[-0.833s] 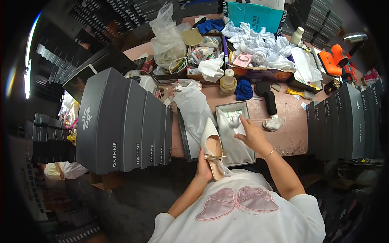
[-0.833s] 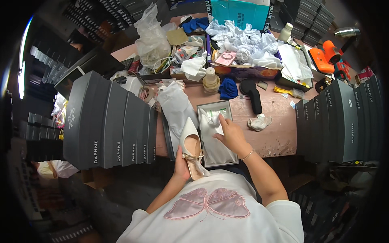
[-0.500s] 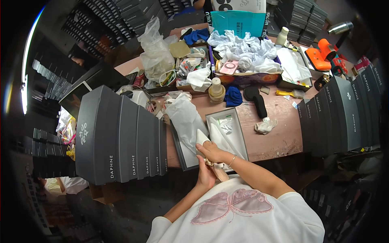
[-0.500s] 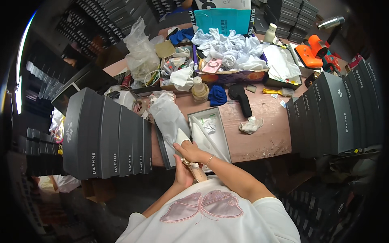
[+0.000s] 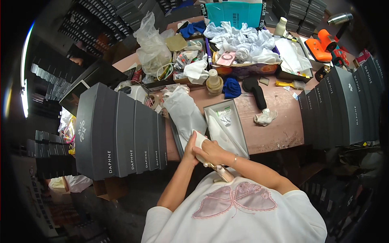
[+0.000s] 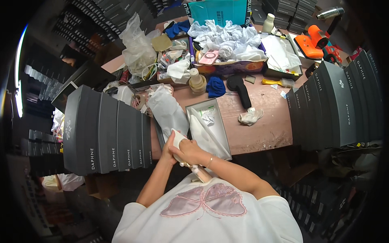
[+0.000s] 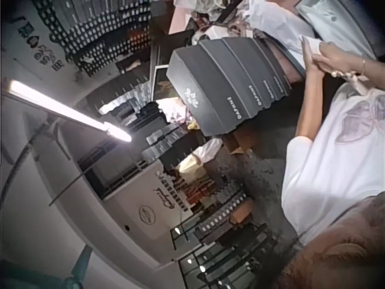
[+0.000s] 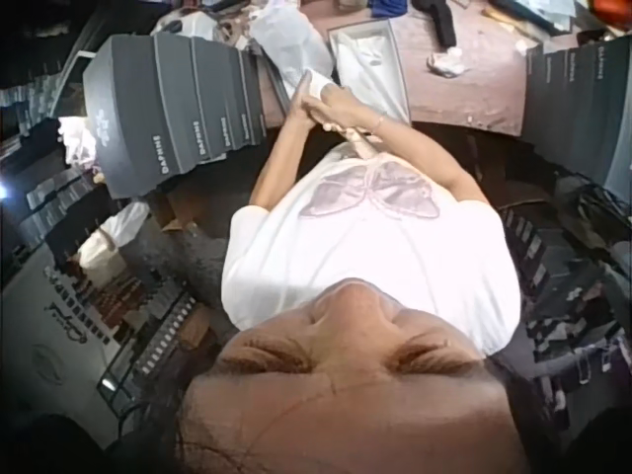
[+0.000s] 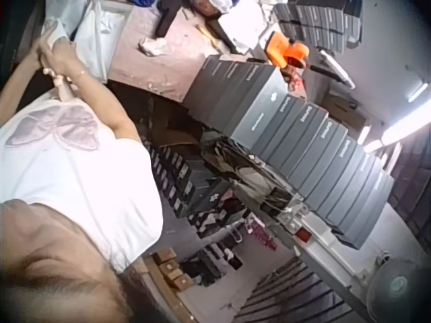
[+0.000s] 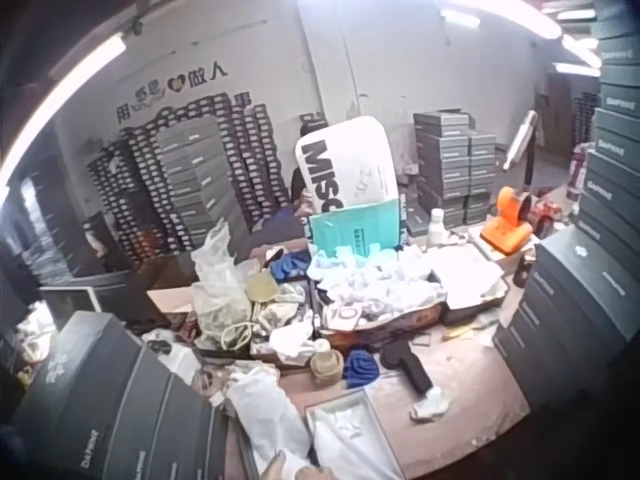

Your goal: Cleaning and packing shoes into boxes.

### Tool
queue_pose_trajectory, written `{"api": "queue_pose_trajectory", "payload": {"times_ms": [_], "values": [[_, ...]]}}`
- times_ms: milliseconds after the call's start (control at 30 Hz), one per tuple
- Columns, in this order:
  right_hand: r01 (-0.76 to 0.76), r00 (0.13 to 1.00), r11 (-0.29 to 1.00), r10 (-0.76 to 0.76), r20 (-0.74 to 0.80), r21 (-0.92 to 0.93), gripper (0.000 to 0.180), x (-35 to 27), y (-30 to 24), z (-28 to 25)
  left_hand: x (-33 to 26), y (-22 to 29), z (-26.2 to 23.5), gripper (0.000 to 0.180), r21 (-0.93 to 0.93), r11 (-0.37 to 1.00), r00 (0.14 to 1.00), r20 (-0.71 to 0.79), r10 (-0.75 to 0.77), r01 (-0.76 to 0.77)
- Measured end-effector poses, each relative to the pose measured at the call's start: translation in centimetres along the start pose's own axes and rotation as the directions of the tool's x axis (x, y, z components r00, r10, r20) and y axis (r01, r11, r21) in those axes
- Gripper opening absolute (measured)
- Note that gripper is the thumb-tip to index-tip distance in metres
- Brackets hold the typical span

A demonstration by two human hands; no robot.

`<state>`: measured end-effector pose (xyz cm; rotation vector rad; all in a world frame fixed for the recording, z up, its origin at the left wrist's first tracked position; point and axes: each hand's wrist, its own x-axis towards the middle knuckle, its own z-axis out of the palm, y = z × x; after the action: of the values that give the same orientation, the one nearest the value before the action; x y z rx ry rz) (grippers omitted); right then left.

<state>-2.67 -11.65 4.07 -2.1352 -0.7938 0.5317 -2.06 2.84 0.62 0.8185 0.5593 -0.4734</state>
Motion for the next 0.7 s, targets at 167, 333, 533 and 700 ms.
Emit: {"api": "queue_pose_trajectory", "payload": {"times_ms": [167,333,533,700], "values": [[0.026,0.999,0.955,-0.033,0.018,0.294,0.054,-5.9,-3.2,-3.7,-1.0,1.1,1.2,0.047,0.088,0.99,0.984,0.147,0.098,-0.111],[0.062,0.986,0.994,-0.075,-0.146,-0.09,0.057,-7.1,-2.0,-5.3,-1.7,0.9,2.3,0.047,-0.012,0.999,0.987,0.151,0.053,-0.052],[-0.171,0.964,0.976,0.195,-0.183,0.138,0.076,-0.4,2.4,0.3,-0.8,0.0,3.6,0.054,0.115,0.992,0.989,0.141,0.034,-0.051],[-0.26,0.927,0.856,0.352,-0.133,0.448,0.081,1.2,1.3,0.7,-1.4,0.9,3.1,0.063,0.094,0.996,0.993,0.117,-0.003,-0.008]]}}
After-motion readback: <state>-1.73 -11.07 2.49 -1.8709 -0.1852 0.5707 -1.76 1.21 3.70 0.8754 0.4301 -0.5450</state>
